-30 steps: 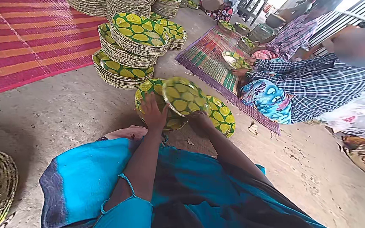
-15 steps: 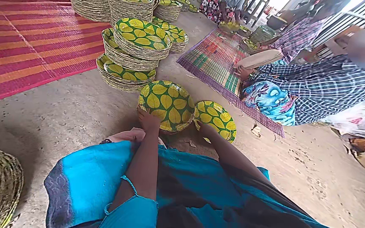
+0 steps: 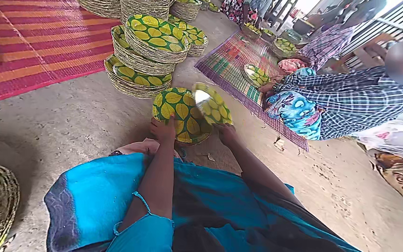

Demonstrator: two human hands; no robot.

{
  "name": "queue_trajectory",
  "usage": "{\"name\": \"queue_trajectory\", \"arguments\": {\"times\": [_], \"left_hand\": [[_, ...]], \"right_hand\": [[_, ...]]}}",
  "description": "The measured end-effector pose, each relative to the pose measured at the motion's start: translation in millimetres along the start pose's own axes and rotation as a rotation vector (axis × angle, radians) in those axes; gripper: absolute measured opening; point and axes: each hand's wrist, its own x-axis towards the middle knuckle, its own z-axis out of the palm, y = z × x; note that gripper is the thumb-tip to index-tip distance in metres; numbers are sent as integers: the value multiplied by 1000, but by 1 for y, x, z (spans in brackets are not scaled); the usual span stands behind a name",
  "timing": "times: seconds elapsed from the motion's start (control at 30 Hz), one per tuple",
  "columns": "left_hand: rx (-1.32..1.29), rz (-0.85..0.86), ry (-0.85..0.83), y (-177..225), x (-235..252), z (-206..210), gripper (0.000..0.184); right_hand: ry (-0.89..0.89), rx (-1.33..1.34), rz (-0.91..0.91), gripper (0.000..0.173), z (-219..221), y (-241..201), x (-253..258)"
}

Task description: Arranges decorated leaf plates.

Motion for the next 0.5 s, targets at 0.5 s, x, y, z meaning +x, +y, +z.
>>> {"name": "queue_trajectory", "arguments": {"times": [0.5], "left_hand": [[-384,-192,-88,-18,16,4,82]], "right_hand": [[-178,-14,-206,50,24,-30,-1]]}}
